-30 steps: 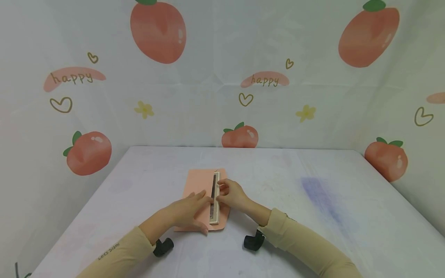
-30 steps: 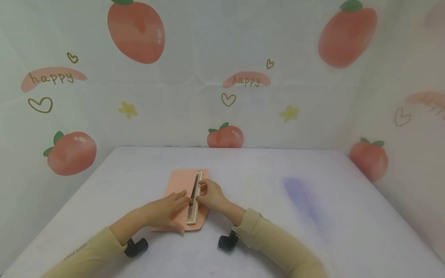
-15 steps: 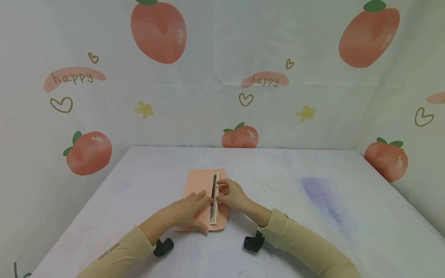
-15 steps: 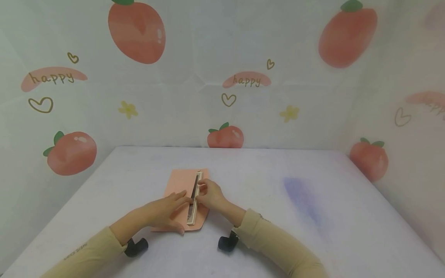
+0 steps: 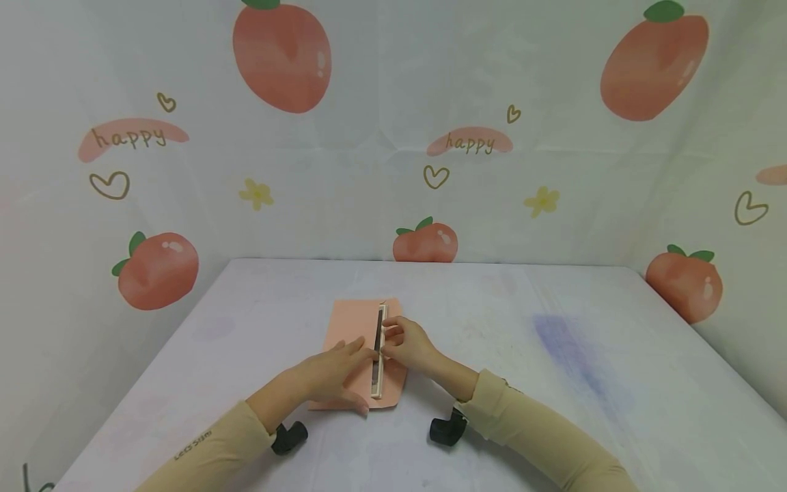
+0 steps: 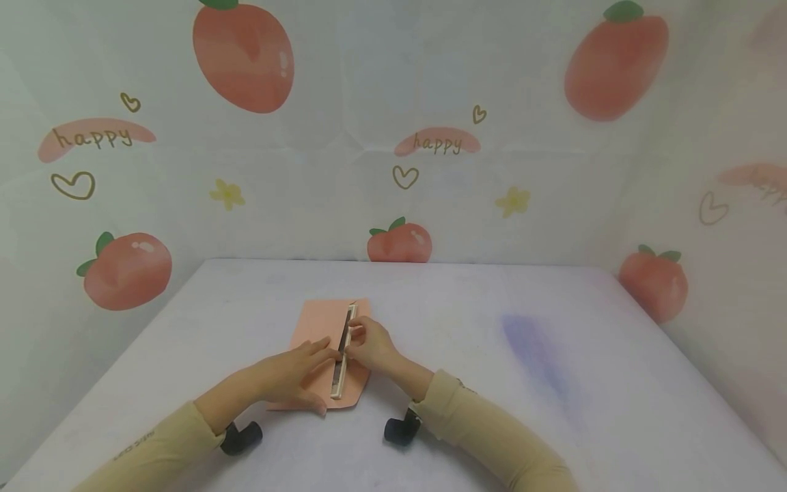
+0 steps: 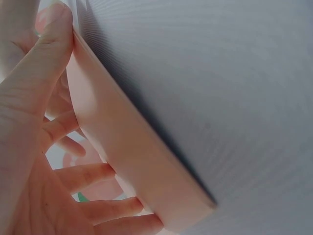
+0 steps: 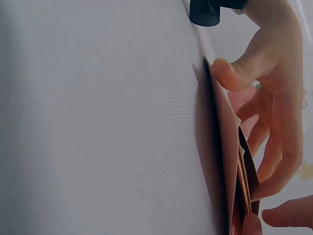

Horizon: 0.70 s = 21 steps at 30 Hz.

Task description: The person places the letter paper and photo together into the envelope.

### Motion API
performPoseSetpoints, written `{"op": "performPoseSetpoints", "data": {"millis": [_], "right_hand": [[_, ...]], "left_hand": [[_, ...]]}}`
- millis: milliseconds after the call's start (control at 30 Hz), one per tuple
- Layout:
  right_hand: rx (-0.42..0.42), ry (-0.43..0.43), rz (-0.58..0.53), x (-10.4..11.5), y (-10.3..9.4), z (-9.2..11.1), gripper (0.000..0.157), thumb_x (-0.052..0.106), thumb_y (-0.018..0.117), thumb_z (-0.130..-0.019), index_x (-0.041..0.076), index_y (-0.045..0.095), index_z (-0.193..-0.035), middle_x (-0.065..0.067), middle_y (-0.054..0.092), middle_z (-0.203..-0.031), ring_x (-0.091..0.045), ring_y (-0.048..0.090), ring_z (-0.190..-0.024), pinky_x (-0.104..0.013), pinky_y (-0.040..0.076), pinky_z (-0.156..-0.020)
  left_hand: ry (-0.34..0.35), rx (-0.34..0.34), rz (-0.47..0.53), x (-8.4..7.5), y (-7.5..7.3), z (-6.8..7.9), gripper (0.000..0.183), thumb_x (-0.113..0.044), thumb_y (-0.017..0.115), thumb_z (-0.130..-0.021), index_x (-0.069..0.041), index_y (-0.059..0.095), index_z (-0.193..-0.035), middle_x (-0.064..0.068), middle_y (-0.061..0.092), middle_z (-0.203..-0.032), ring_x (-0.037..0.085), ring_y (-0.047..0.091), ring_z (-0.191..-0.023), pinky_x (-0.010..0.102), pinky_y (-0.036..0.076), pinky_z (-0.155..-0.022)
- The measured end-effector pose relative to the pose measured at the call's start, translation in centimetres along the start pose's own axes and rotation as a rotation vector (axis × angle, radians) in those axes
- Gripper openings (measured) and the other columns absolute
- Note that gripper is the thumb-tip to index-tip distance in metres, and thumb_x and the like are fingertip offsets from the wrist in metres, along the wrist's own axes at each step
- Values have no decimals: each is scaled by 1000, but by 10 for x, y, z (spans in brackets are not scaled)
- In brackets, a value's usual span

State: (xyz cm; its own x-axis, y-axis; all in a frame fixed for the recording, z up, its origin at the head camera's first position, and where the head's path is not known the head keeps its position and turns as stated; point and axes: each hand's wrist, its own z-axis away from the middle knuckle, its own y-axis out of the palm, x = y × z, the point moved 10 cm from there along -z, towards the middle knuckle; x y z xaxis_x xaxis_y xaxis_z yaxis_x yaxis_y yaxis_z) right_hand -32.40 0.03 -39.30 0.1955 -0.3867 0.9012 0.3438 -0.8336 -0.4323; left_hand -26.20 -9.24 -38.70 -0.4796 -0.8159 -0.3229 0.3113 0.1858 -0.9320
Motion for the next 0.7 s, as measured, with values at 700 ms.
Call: {"op": "performPoseSetpoints", "data": {"millis": [700], "right_hand": [[6, 21, -34, -3, 5, -3, 46, -2, 64, -80, -4, 50, -124, -24, 59, -111, -33, 63, -101, -33, 57, -75]], "left_hand": [[-3, -1, 1, 1, 1, -1, 81, -56, 73, -68, -18, 41, -132, 26, 28, -149, 58, 31, -128, 63, 42, -93]]}}
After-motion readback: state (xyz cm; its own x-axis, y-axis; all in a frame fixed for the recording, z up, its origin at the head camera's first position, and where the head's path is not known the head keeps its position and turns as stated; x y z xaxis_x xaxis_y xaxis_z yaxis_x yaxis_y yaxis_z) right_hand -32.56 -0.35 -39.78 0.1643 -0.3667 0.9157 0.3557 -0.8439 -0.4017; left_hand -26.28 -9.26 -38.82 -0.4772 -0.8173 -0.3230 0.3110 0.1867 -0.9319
